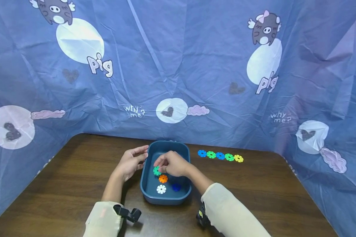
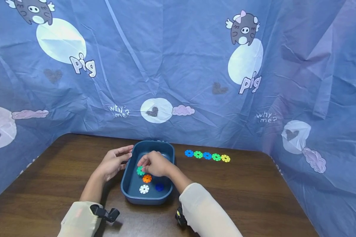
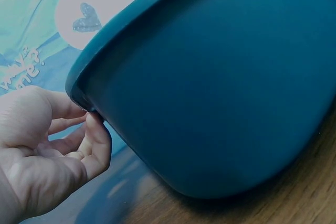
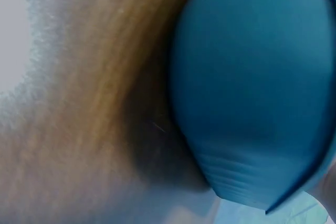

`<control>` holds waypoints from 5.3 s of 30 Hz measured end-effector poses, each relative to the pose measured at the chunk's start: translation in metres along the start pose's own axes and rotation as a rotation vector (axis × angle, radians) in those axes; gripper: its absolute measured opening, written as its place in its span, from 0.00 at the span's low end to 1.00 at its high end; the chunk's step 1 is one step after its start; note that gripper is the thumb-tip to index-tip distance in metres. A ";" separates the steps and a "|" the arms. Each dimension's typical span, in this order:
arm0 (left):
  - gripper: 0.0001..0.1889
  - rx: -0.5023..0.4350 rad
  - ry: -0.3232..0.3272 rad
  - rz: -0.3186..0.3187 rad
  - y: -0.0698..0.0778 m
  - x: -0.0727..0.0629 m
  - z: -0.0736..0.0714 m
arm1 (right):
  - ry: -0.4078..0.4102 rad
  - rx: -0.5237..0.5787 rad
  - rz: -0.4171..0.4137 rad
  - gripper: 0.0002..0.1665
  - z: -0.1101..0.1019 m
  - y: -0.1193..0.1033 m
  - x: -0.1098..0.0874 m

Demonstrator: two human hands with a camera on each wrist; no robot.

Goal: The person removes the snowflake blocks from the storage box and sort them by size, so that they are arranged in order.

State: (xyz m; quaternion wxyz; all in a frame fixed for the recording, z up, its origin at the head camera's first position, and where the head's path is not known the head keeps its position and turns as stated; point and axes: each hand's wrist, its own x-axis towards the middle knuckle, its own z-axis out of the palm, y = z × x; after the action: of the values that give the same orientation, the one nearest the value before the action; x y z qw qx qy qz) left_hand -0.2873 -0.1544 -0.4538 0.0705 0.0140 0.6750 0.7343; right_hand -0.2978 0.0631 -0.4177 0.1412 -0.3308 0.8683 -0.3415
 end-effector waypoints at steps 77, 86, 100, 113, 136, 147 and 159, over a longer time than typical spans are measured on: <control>0.24 -0.010 0.017 0.017 -0.004 0.002 -0.001 | 0.829 0.377 0.464 0.22 -0.156 0.199 -0.189; 0.24 -0.010 0.015 0.019 -0.003 0.002 0.000 | 0.911 0.463 0.576 0.22 -0.139 0.217 -0.195; 0.24 -0.004 0.013 0.015 -0.003 0.002 -0.001 | 0.892 0.369 0.606 0.19 -0.138 0.228 -0.191; 0.24 -0.016 0.021 0.014 0.000 0.001 -0.001 | 0.789 0.227 0.640 0.15 -0.144 0.234 -0.183; 0.24 -0.013 0.013 0.006 -0.003 0.002 0.001 | 0.747 0.359 0.601 0.19 -0.149 0.228 -0.199; 0.24 -0.005 0.004 0.009 -0.002 0.003 0.002 | 0.679 0.239 0.468 0.22 -0.151 0.204 -0.186; 0.24 -0.016 0.015 0.007 -0.005 0.003 0.001 | 0.531 0.110 0.281 0.14 -0.133 0.160 -0.147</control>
State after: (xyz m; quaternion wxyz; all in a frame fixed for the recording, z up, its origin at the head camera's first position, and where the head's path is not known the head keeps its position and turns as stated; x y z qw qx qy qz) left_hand -0.2901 -0.1528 -0.4593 0.0629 0.0101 0.6695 0.7401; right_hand -0.3276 0.3160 -0.4282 -0.0271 -0.0983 0.8923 -0.4398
